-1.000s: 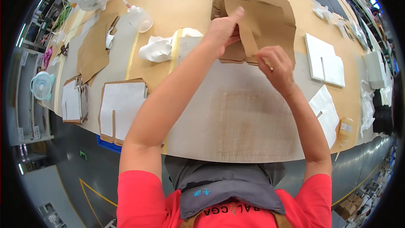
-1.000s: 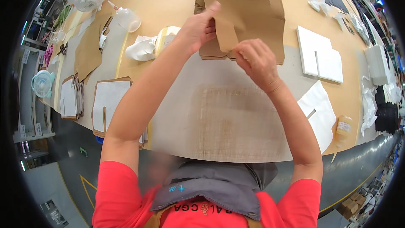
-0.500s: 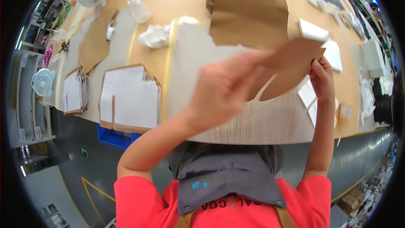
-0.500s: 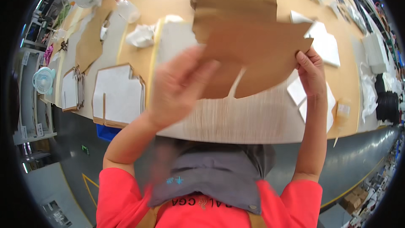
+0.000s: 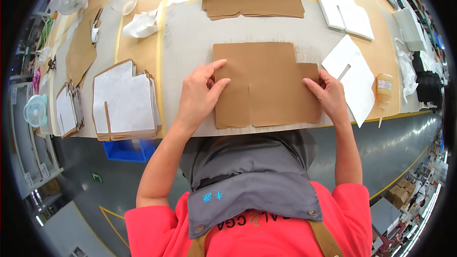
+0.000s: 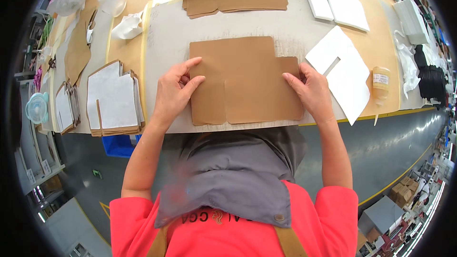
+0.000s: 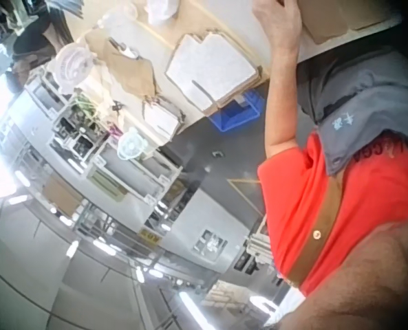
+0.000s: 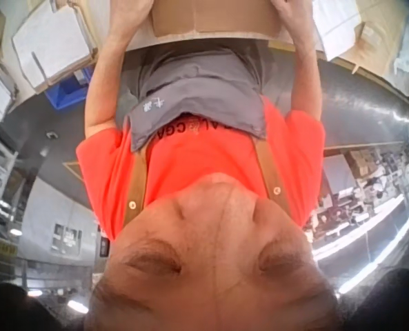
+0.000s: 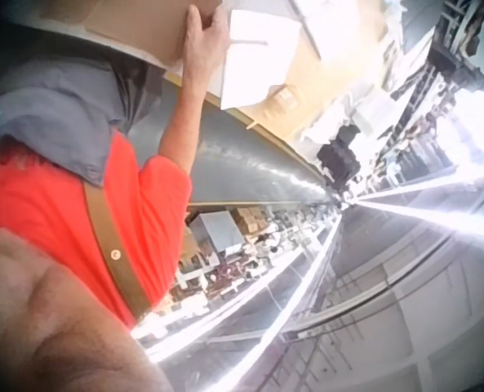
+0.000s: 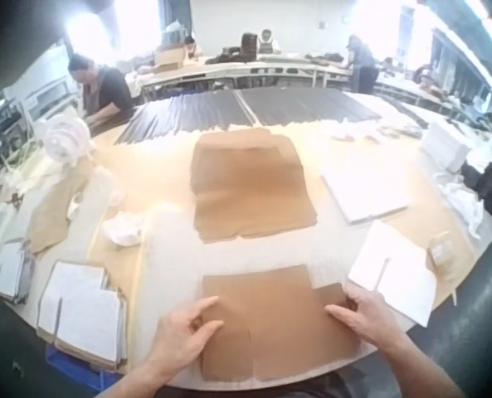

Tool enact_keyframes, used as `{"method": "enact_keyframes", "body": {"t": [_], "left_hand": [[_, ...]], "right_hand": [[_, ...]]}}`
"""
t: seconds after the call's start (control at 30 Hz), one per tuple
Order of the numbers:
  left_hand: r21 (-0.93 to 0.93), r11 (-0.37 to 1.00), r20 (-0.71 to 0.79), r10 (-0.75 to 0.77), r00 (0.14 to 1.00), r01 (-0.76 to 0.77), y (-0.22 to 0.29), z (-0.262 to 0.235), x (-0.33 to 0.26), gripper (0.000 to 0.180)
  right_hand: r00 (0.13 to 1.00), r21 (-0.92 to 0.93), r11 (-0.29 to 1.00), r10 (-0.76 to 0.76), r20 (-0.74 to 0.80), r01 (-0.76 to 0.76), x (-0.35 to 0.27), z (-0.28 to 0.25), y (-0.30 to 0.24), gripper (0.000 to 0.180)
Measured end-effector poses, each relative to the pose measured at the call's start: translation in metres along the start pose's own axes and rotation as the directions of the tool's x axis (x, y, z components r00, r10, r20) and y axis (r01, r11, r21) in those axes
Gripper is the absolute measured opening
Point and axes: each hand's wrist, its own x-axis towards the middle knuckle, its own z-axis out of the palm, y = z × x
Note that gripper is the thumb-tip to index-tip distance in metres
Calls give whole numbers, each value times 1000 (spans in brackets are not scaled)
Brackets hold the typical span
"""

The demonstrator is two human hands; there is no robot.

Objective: The person applies glue from a squeeze bottle onto brown cardboard pieces and then places white paper sheets on top, pressing them down to adhere. The process is repeated for multiple units on a workbench.

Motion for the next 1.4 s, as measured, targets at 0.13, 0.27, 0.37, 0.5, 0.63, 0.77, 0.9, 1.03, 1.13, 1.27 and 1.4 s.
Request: {"method": "enact_keyframes", "body": {"t": [0.13, 0.27, 0.37, 0.5, 0.63, 0.77, 0.9, 1.03, 1.13, 1.27, 1.4], "left_hand": [[289, 954, -44, 101, 994, -84, 5, -1, -7, 40], [355, 909, -124, 280, 952, -221, 8, 4, -10, 38], [287, 879, -77, 418, 905, -381, 7, 17, -10, 33], [336, 851, -11, 432, 902, -404, -3, 32, -13, 25], [381, 829, -20, 451, 892, -410, -2, 30, -18, 25], [366, 822, -12, 472, 881, -436, -8, 31, -17, 30], [393, 820, 1, 453, 892, -417, -15, 19, -25, 33], [415, 828, 0, 416, 910, -378, -15, 16, -26, 35], [437, 816, -24, 432, 901, -379, -22, 17, -30, 37], [437, 824, -53, 425, 904, -361, -13, 12, -33, 39], [435, 831, -51, 408, 912, -347, -9, 18, -30, 40]], "right_hand": [[967, -297, 944, -199, -158, 146, -6, -5, 0, 29], [833, -442, 897, -227, -504, -23, 12, -84, 47, 52], [700, -708, 665, -389, -599, -237, 24, -185, 142, 63], [821, -38, 935, 290, -491, -353, 34, -233, 203, 70], [893, 128, 921, 388, -227, -368, 48, -243, 201, 62], [850, 483, 862, 366, -378, -156, 33, -307, 237, 57], [891, 882, 460, 349, -290, 107, 1, -295, 196, 67], [990, 971, 192, -10, -141, 140, -36, -212, 112, 68], [963, 961, -79, -17, -268, 266, -41, -159, 107, 52], [984, 975, -152, -49, -170, 161, -17, -95, 23, 60], [998, 991, -122, 37, -54, 59, -6, -71, -4, 69]]}}
